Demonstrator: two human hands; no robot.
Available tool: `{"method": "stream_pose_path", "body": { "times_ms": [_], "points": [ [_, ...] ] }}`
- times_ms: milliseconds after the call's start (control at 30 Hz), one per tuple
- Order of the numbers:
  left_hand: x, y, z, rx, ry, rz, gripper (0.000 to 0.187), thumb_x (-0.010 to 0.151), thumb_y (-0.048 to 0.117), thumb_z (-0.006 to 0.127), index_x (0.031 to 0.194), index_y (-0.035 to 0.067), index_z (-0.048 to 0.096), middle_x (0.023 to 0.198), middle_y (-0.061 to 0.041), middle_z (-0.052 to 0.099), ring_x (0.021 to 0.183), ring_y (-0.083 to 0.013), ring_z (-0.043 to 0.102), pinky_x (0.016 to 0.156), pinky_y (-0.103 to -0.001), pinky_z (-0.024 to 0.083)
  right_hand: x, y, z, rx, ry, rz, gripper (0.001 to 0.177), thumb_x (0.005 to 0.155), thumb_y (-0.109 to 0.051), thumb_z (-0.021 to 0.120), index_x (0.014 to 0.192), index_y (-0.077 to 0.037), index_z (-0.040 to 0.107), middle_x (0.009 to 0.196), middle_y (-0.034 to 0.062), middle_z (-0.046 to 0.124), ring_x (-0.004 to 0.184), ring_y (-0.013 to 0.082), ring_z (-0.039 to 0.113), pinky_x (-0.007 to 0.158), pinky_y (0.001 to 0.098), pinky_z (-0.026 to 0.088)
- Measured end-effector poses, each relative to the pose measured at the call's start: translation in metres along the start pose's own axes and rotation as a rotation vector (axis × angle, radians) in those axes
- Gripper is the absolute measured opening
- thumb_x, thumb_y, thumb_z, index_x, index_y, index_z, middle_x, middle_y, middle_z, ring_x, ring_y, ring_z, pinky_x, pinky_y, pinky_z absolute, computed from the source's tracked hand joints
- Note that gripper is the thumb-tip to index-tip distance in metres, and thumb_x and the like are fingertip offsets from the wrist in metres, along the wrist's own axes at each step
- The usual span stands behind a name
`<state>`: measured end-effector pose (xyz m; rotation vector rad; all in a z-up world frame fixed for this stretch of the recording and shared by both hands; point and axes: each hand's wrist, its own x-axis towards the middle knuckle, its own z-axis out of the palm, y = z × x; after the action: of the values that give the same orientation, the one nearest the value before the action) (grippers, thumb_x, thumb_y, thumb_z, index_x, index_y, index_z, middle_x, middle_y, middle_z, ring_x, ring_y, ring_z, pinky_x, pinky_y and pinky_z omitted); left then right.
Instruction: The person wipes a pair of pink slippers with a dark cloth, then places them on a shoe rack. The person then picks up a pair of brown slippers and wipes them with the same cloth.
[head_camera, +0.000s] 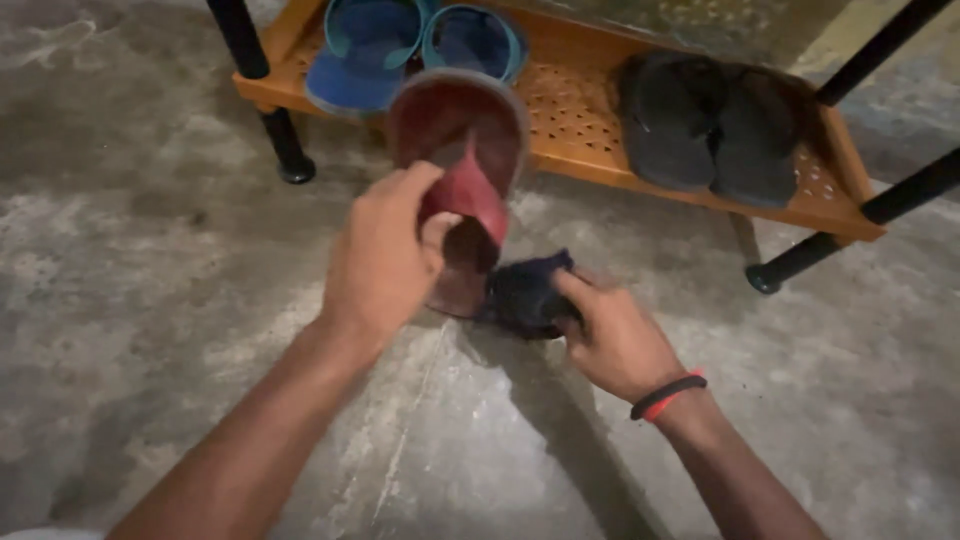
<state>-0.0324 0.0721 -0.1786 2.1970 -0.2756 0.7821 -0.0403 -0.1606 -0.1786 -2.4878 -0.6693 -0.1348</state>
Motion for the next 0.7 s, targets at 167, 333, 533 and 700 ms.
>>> {"method": "stream_pose_path", "body": {
  "times_ms": [167, 333, 533, 700],
  "points": [
    [0.004, -0.020, -0.004, -0.059, 0.071, -0.120, 0.035, 0.088, 0.009, 0.080, 0.118, -0.002, 0.065, 0.098, -0.023, 0.072, 0.087, -0.0350, 0.072, 0.075, -0.041, 0.055, -0.004, 0.019, -0.002, 0.084, 0.236, -0.125, 0.042, 0.086, -0.001, 0.069, 0.126, -0.001, 0.059, 0.118, 0.0197, 0.067, 0.106, 0.0369, 0.069, 0.089, 0.0413, 0.055],
    [0.006, -0.011, -0.001, -0.256, 0.060, -0.262, 0.026, 0.082, 0.010, 0.083, 0.103, 0.001, 0.070, 0.087, -0.011, 0.077, 0.073, -0.0151, 0.072, 0.067, -0.031, 0.056, -0.014, 0.006, -0.010, 0.163, 0.568, -0.136, 0.039, 0.096, -0.003, 0.066, 0.133, 0.000, 0.052, 0.114, 0.0153, 0.065, 0.102, 0.0282, 0.068, 0.090, 0.0362, 0.054],
    [-0.006, 0.008, 0.018, -0.382, 0.036, -0.250, 0.017, 0.081, 0.002, 0.076, 0.094, 0.000, 0.066, 0.077, -0.008, 0.071, 0.070, -0.0126, 0.066, 0.064, -0.030, 0.053, -0.020, -0.004, -0.013, -0.190, 0.636, -0.351, 0.030, 0.097, -0.006, 0.062, 0.126, -0.006, 0.059, 0.117, 0.0159, 0.066, 0.108, 0.0370, 0.066, 0.098, 0.0451, 0.051],
    [-0.021, 0.004, 0.031, -0.347, -0.011, -0.241, 0.028, 0.081, 0.013, 0.088, 0.091, 0.001, 0.064, 0.075, -0.008, 0.066, 0.068, -0.0128, 0.057, 0.066, -0.031, 0.051, -0.006, 0.009, -0.012, -0.348, -0.243, 0.114, 0.052, 0.070, -0.006, 0.068, 0.119, -0.020, 0.068, 0.110, 0.0121, 0.071, 0.102, 0.0398, 0.066, 0.081, 0.0517, 0.051]
  ]
}}
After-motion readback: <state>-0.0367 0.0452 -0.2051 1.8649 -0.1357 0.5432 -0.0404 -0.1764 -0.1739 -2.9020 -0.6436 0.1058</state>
